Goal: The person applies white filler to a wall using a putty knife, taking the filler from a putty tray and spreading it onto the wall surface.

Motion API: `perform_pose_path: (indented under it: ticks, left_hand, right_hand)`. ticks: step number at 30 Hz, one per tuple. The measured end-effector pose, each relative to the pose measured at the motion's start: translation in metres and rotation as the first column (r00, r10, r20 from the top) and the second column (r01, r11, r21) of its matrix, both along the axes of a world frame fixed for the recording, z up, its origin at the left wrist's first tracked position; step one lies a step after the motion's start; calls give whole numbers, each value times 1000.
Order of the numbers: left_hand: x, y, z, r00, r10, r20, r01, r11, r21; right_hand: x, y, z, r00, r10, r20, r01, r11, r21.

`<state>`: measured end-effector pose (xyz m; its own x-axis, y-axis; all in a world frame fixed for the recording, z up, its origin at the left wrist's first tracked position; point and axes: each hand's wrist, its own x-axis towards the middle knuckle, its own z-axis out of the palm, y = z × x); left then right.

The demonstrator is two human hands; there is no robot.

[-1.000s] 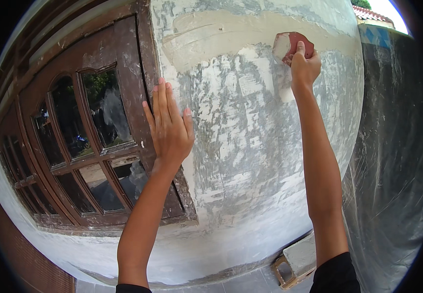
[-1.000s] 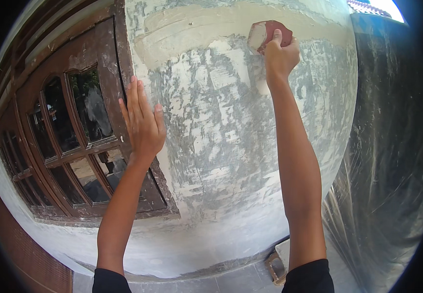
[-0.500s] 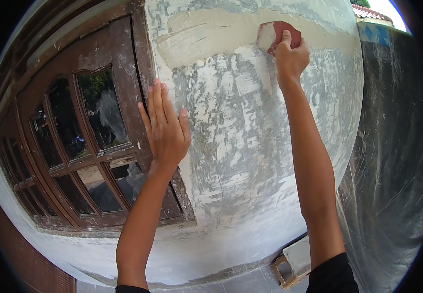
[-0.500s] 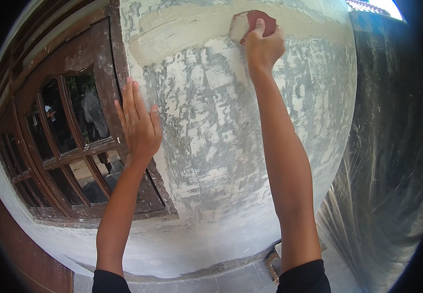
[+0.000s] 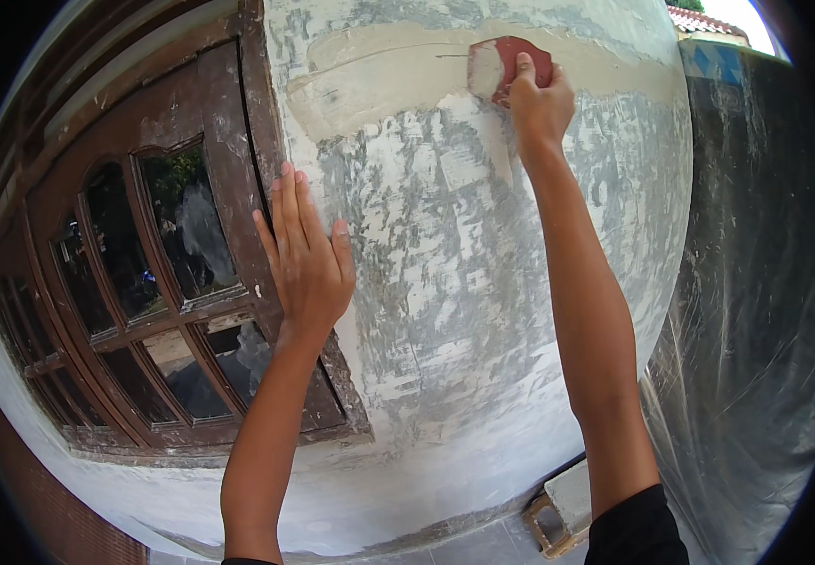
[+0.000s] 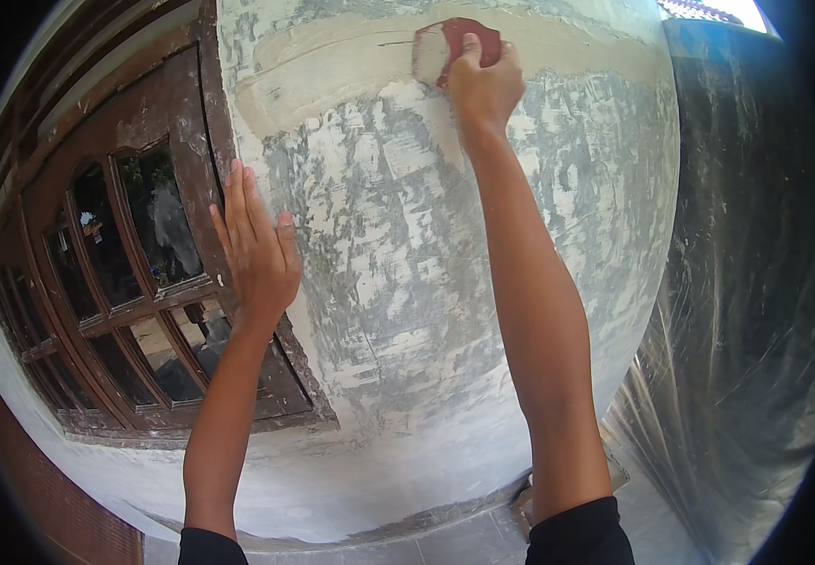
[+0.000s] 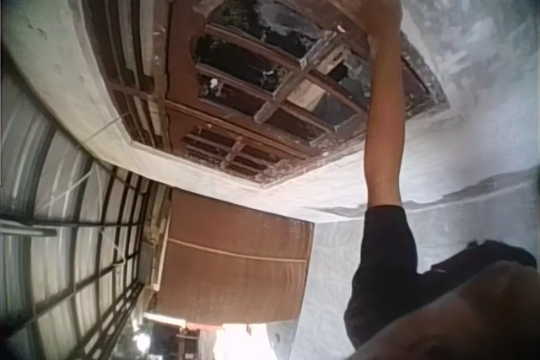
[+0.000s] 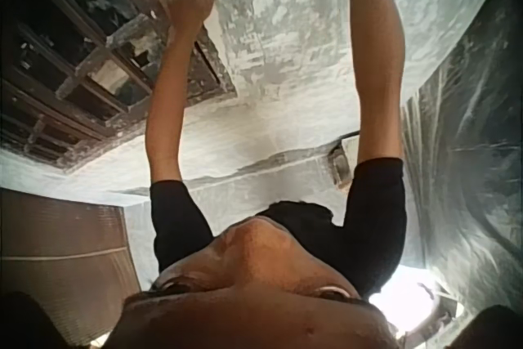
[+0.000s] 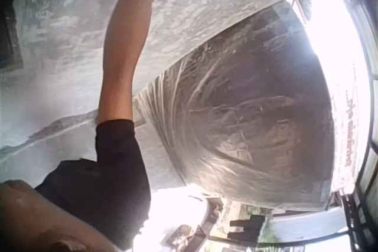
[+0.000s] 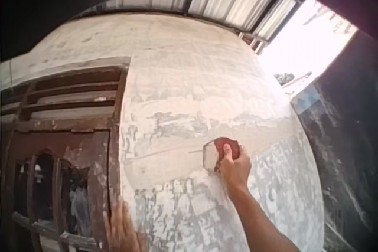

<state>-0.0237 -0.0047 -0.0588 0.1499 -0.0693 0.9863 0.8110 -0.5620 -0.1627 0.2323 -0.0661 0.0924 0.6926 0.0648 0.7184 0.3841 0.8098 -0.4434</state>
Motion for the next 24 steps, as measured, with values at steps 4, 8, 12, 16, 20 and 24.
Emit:
perform_pose_path:
  ticks: [4,8,12,16,20,24]
  left_hand:
    - [4,0,3,1000,-31,0,31,999,-12]
    - [6,-1,2,999,-40,0,40,999,12]
    - [0,2,2,1000,0,-3,0,1000,4]
    - [5,2,3,1000,-29,-3,29,999,13]
    - [6,4,2,999,-46,0,46,999,7]
    - [3,1,2,999,-35,3,35,999,2]
  right_hand:
    - [31,-6,-7,999,-47,-18,50,985,164]
    - [-49,3,-1,951,-106,289,54,982,182]
    - [-50,20,-4,887,-277,368,281,959,44]
    - [74,3,-10,965,-106,-241,150,974,169]
    - [34,-16,-8,983,184,-21,-170,941,291]
    - [-45,6,-1,944,13,329,-43,996,84]
